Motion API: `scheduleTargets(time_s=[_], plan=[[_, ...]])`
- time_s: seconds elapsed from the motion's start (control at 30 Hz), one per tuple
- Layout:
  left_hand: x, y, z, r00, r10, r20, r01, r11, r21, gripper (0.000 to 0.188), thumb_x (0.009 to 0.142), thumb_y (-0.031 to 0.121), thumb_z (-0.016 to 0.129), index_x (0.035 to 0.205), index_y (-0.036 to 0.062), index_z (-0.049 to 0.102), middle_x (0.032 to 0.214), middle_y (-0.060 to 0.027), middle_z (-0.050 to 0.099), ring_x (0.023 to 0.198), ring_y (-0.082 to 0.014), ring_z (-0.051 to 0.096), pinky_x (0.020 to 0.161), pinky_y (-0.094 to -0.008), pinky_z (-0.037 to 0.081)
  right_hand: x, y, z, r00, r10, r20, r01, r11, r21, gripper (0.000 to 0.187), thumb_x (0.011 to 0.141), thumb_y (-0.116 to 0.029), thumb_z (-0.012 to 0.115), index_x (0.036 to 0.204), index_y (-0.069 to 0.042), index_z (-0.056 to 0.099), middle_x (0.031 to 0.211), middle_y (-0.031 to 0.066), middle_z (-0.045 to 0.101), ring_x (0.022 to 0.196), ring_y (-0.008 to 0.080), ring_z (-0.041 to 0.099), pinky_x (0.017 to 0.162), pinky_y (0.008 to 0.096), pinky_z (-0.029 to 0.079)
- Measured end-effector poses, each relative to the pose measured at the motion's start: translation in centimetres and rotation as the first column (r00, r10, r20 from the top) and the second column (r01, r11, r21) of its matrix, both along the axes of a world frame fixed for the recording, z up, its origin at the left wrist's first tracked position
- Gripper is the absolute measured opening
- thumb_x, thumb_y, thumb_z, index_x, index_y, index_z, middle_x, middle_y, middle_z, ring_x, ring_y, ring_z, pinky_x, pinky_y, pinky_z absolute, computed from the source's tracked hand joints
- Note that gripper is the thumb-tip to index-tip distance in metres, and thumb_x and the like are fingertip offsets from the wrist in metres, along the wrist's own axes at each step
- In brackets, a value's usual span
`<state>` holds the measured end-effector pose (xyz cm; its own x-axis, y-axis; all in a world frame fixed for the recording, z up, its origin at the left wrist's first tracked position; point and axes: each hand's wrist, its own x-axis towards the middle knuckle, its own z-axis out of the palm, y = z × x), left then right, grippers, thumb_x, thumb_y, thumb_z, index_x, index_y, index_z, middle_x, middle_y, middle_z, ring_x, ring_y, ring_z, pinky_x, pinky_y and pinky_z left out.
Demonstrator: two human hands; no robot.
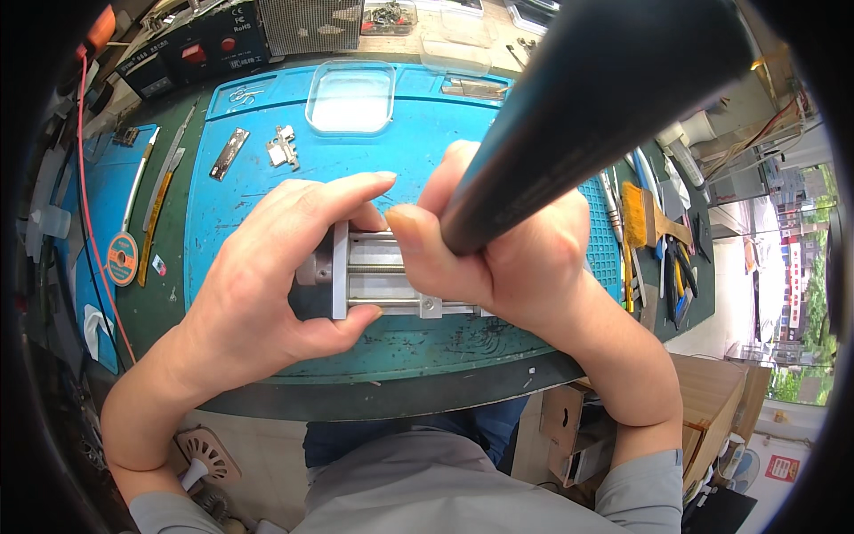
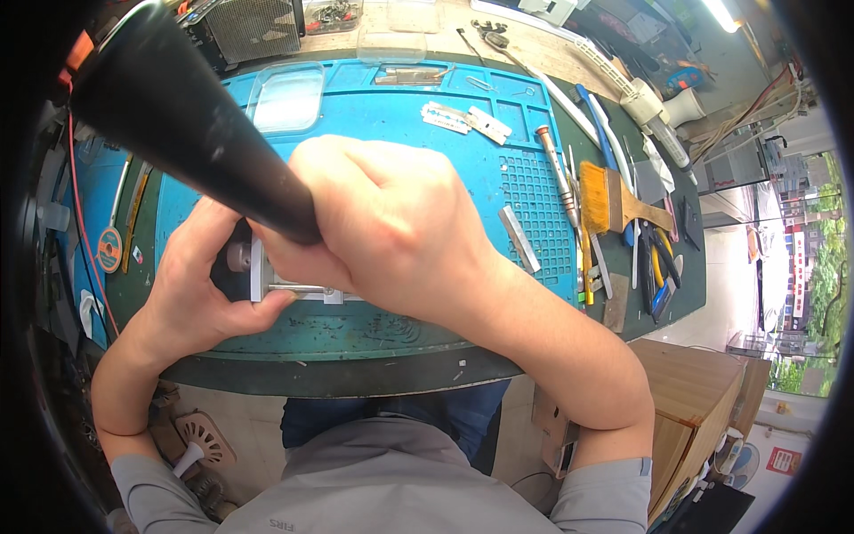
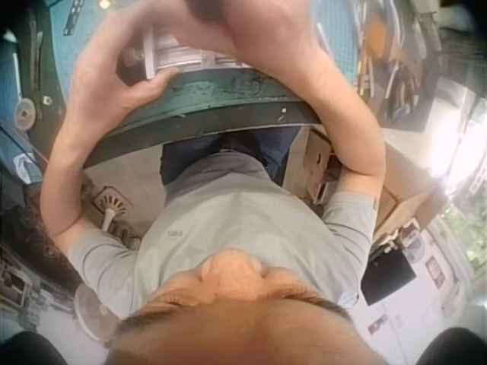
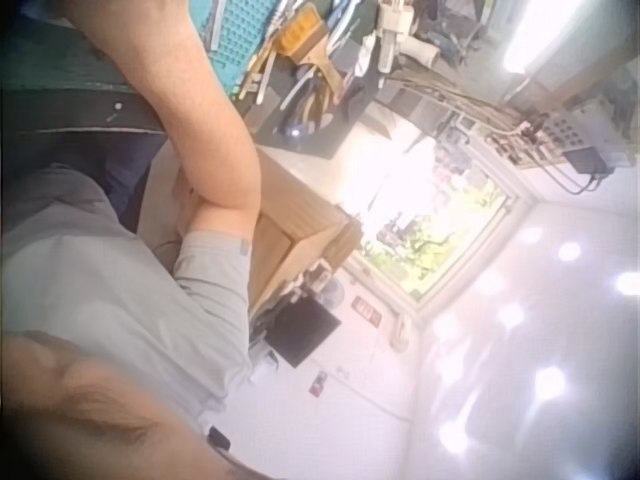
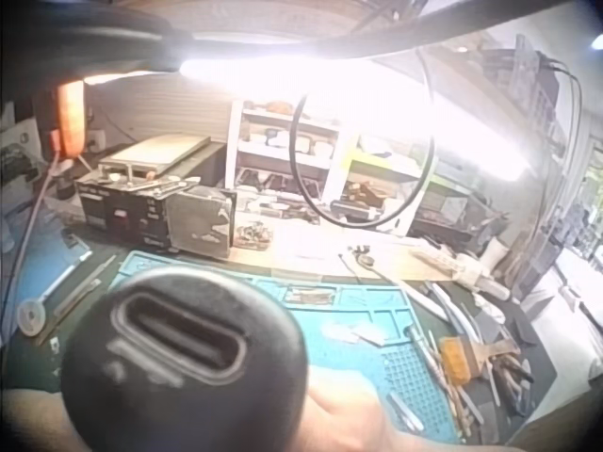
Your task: The person assembles a small mechanical component on a blue workbench. They use a black-handled tool to press parts into place, then brush away debris with a small brush. The person continues to adjust and secure the component using a screwdriver.
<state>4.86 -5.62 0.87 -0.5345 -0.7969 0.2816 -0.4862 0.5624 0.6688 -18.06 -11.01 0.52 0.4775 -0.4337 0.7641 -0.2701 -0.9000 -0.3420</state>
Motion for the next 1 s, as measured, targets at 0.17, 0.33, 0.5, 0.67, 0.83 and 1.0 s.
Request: scheduleTargets(time_s=[0.17,0.33,0.5,0.67,0.83,1.0], plan=[[0.02,0.01,-0.01,1.0,0.002,0.002,-0.002,1.0,0.002,0.081,0.07,0.009,0.091,0.142,-0.0005,0.056,0.133,-0.0158,0.062,0.123,-0.0323,0.062,0.107,-0.0399,0.049,-0.02,-0.15,0.05,1.0,-0.003,-0.001,0.003,1.0,-0.02,0.024,0.089,-0.008,0.083,0.079,-0.007,0.062,0.068,0.0018,0.065,0.051,0.0143,0.055,0.046,0.0277,0.04],[0.06,0.01,-0.03,1.0,0.002,0.001,-0.002,1.0,0.0,0.081,0.07,0.009,0.091,0.142,-0.0005,0.056,0.133,-0.0159,0.063,0.124,-0.0323,0.062,0.107,-0.0399,0.049,-0.05,0.05,0.17,1.0,-0.009,-0.017,0.009,1.0,0.0,0.024,0.089,-0.008,0.083,0.078,-0.007,0.062,0.068,0.0018,0.065,0.051,0.0141,0.056,0.046,0.0278,0.04],[0.04,0.01,0.02,1.0,0.001,0.006,-0.001,1.0,0.001,0.081,0.07,0.009,0.091,0.142,-0.0008,0.056,0.133,-0.0159,0.063,0.124,-0.0321,0.062,0.108,-0.0397,0.049,-0.08,0.06,0.16,1.0,-0.004,-0.015,0.004,1.0,0.004,0.024,0.09,-0.008,0.083,0.078,-0.007,0.063,0.068,0.0015,0.065,0.051,0.0137,0.056,0.046,0.0276,0.04],[0.01,0.04,0.09,1.0,0.001,0.001,-0.001,1.0,0.007,0.082,0.07,0.008,0.091,0.143,-0.0008,0.056,0.134,-0.0159,0.063,0.124,-0.0315,0.062,0.107,-0.0393,0.049,-0.03,-0.05,0.06,1.0,0.011,-0.002,-0.011,1.0,-0.014,0.022,0.09,-0.009,0.083,0.08,-0.006,0.064,0.069,0.0016,0.066,0.052,0.0135,0.057,0.046,0.0274,0.041],[0.05,0.08,0.14,1.0,0.006,0.011,-0.006,1.0,0.023,0.082,0.07,0.008,0.092,0.144,-0.0008,0.056,0.134,-0.0157,0.063,0.124,-0.0314,0.062,0.107,-0.0392,0.049,-0.04,-0.06,-0.06,1.0,0.011,0.001,-0.011,1.0,-0.014,0.021,0.091,-0.009,0.083,0.081,-0.006,0.064,0.069,0.0015,0.067,0.053,0.0136,0.059,0.046,0.0273,0.041],[0.07,0.01,0.02,1.0,-0.001,0.013,0.001,1.0,-0.006,0.082,0.071,0.009,0.092,0.143,-0.0008,0.056,0.134,-0.0155,0.063,0.123,-0.0309,0.062,0.107,-0.0392,0.049,-0.06,-0.11,0.04,1.0,0.005,-0.004,-0.005,1.0,-0.022,0.022,0.091,-0.009,0.083,0.081,-0.006,0.063,0.069,0.0017,0.067,0.052,0.0135,0.059,0.046,0.0271,0.041]])
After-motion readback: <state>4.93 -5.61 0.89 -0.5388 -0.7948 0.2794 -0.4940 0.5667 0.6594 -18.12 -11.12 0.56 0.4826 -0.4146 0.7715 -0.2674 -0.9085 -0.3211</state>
